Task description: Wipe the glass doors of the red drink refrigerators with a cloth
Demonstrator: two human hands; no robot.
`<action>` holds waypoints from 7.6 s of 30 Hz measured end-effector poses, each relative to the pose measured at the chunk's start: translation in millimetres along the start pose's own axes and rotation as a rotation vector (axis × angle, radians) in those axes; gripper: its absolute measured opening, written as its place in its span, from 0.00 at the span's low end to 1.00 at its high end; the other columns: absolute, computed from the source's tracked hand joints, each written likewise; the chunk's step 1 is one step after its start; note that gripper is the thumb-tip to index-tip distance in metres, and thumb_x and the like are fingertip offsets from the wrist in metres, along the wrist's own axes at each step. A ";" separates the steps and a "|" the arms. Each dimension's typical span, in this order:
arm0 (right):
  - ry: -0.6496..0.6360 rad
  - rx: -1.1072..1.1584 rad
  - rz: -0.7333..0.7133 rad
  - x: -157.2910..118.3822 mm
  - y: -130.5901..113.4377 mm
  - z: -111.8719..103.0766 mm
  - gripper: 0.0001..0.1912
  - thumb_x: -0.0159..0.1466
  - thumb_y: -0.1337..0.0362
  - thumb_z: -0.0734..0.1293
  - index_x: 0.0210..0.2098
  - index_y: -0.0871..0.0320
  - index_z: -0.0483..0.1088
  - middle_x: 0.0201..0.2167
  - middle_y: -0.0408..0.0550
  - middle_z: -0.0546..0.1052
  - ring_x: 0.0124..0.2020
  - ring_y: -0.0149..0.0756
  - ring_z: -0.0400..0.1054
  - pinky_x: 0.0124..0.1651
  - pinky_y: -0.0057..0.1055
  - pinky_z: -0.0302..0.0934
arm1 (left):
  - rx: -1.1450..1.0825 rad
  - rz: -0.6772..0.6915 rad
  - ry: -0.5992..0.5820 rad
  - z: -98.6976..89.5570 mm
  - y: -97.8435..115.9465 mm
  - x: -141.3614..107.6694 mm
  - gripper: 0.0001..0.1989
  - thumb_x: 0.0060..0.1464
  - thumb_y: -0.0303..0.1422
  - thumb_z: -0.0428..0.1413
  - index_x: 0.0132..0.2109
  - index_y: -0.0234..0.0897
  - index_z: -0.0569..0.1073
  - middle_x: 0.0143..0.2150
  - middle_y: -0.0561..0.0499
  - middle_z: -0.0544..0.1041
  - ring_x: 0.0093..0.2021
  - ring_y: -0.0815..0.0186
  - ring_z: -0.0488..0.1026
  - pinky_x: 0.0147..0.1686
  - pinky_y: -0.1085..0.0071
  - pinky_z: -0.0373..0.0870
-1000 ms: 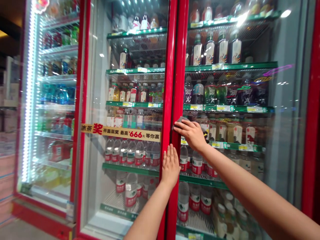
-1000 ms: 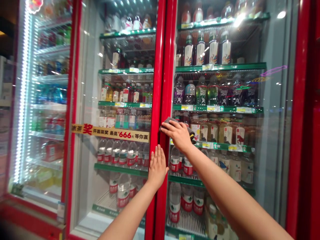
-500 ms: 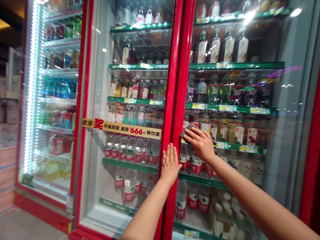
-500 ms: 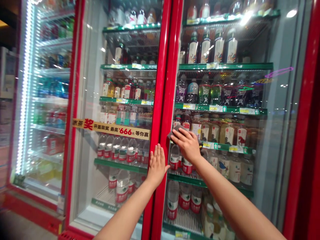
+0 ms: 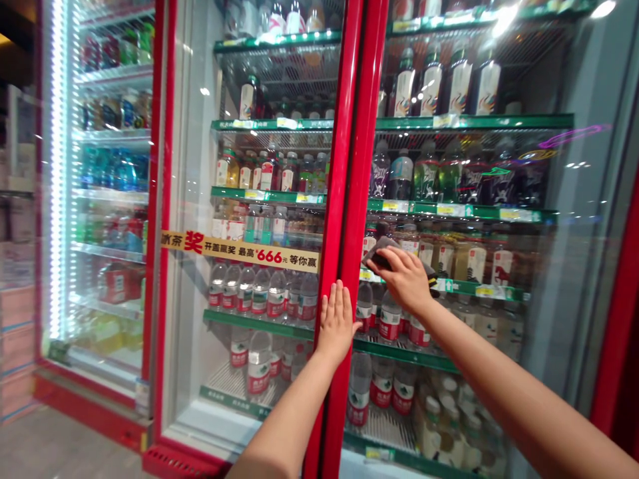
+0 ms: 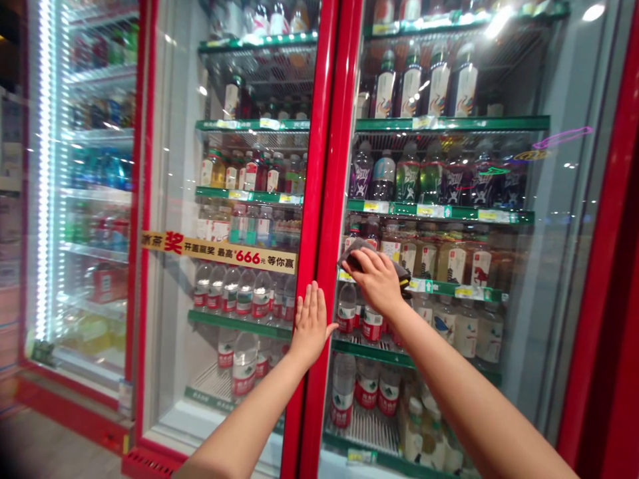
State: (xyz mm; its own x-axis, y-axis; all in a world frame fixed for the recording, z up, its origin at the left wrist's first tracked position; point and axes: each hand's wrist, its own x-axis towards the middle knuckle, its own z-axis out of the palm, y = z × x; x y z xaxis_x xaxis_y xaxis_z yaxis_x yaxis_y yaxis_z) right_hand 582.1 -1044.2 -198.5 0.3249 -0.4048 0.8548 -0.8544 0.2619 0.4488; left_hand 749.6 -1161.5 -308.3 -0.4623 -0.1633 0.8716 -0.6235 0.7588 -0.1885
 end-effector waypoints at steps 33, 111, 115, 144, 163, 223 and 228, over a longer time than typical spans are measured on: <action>0.007 -0.026 0.120 -25.7 42.8 -24.2 0.24 0.69 0.70 0.63 0.61 0.43 0.70 0.66 0.40 0.68 0.70 0.42 0.57 0.68 0.48 0.51 | 0.009 0.025 0.055 -3.4 -1.8 5.4 0.61 0.58 0.41 0.63 0.73 0.27 0.22 0.75 0.27 0.41 0.75 0.47 0.38 0.71 0.47 0.49; 0.086 -0.046 0.456 -173.4 202.0 -84.8 0.36 0.65 0.79 0.55 0.67 0.44 0.63 0.70 0.46 0.63 0.74 0.43 0.46 0.70 0.55 0.55 | -0.279 0.362 -0.029 -3.4 160.9 110.4 0.72 0.39 0.53 0.71 0.75 0.37 0.32 0.76 0.32 0.28 0.75 0.40 0.29 0.71 0.40 0.38; 0.266 -0.070 0.631 -216.3 204.9 -82.1 0.42 0.62 0.81 0.55 0.72 0.44 0.54 0.72 0.50 0.59 0.75 0.47 0.41 0.69 0.62 0.54 | -0.309 0.443 -0.044 -10.7 189.3 111.3 0.68 0.41 0.50 0.71 0.76 0.45 0.35 0.77 0.36 0.28 0.75 0.41 0.29 0.70 0.39 0.38; 0.175 -0.123 0.680 -318.0 203.1 -86.8 0.41 0.65 0.78 0.54 0.73 0.42 0.50 0.73 0.49 0.57 0.75 0.47 0.43 0.69 0.60 0.55 | -0.265 0.629 -0.211 3.5 251.9 128.2 0.68 0.34 0.39 0.75 0.75 0.46 0.43 0.76 0.38 0.31 0.75 0.45 0.24 0.69 0.37 0.25; 0.180 0.013 0.546 -279.8 190.4 -83.6 0.35 0.66 0.76 0.56 0.69 0.42 0.60 0.72 0.45 0.59 0.75 0.46 0.45 0.69 0.58 0.54 | -0.264 0.660 -0.238 -4.4 241.6 117.3 0.65 0.37 0.41 0.75 0.75 0.44 0.46 0.76 0.41 0.33 0.75 0.49 0.27 0.73 0.44 0.33; 0.060 0.208 0.223 -127.5 27.8 -20.7 0.27 0.68 0.73 0.59 0.63 0.47 0.68 0.64 0.47 0.71 0.72 0.43 0.54 0.70 0.56 0.52 | -0.169 0.228 -0.161 15.6 78.8 8.9 0.64 0.45 0.48 0.70 0.76 0.36 0.39 0.76 0.35 0.42 0.76 0.47 0.29 0.70 0.37 0.40; -0.054 0.201 0.118 -155.2 43.3 -36.1 0.27 0.68 0.74 0.60 0.62 0.45 0.69 0.64 0.44 0.72 0.71 0.40 0.56 0.71 0.52 0.52 | -0.169 0.232 -0.174 14.4 82.4 8.4 0.64 0.46 0.48 0.69 0.76 0.37 0.37 0.76 0.36 0.38 0.75 0.45 0.30 0.70 0.35 0.40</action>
State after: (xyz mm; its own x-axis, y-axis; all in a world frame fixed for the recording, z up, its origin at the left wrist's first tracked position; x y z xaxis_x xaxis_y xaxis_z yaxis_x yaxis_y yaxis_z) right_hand 509.3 -938.4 -302.4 0.2010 -0.4292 0.8805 -0.9505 0.1321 0.2813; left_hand 685.2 -1109.4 -323.1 -0.6898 -0.0679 0.7208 -0.3822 0.8797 -0.2829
